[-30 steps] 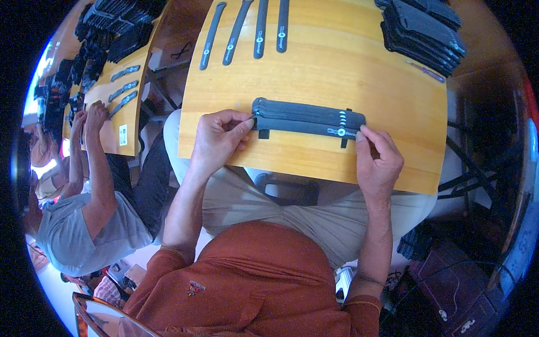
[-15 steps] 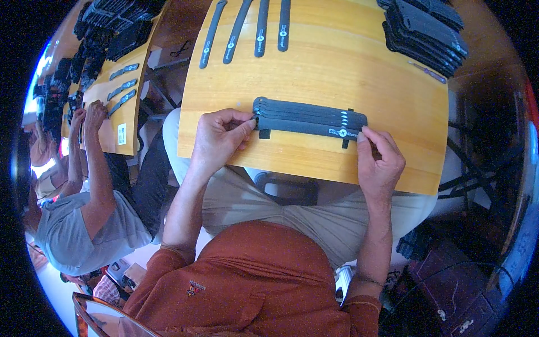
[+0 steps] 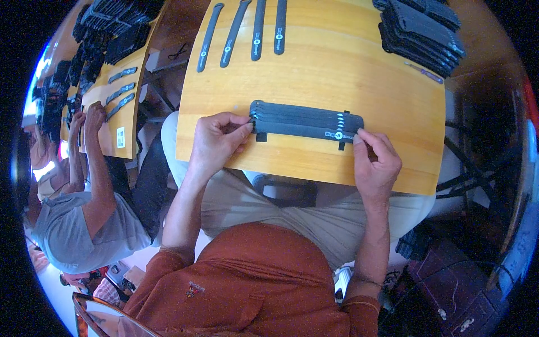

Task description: Assembling and inspecting small black straps at a workbench in a manufacturing setting.

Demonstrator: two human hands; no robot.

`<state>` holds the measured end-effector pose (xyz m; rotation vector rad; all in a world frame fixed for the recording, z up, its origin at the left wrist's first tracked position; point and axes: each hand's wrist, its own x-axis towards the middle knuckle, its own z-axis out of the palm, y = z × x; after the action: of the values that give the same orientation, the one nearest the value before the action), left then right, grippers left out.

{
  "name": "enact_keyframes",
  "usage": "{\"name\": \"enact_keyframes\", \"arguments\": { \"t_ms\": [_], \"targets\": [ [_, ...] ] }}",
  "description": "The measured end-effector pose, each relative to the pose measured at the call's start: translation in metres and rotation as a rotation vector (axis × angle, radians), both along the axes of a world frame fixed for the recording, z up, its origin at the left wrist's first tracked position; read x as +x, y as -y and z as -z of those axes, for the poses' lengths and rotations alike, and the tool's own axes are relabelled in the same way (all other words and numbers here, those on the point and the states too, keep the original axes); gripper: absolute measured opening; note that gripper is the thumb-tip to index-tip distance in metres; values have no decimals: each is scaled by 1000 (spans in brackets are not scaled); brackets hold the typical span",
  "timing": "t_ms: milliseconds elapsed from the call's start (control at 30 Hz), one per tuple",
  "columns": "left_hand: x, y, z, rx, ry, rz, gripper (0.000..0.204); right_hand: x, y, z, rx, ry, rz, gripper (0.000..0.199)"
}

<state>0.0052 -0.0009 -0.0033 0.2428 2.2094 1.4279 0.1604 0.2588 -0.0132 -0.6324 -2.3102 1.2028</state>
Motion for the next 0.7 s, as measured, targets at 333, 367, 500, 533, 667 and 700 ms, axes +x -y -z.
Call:
{"name": "enact_keyframes", "arguments": {
  "t_ms": [333,367,500,533,667,700],
  "targets": [
    [1,0,1,13,-8,-7,11,0,-1,1,25,-3,-8,13],
    [1,0,1,13,-7,-7,11,0,-1,2,14,-7,-5,13],
    [1,0,0,8,-18,-5,11,-1,0,0,28,-7,-4,13],
    [1,-1,-1,3,-21,-5,11,-1,0,0,29,-6,-4,13],
    [1,-1,-2,-4,-32,-5,12,-1,0,0,42,2,-4,12],
    [1,-1,-3,-12,-35,-4,12,-2,0,0,33,-2,0,12]
  ]
}}
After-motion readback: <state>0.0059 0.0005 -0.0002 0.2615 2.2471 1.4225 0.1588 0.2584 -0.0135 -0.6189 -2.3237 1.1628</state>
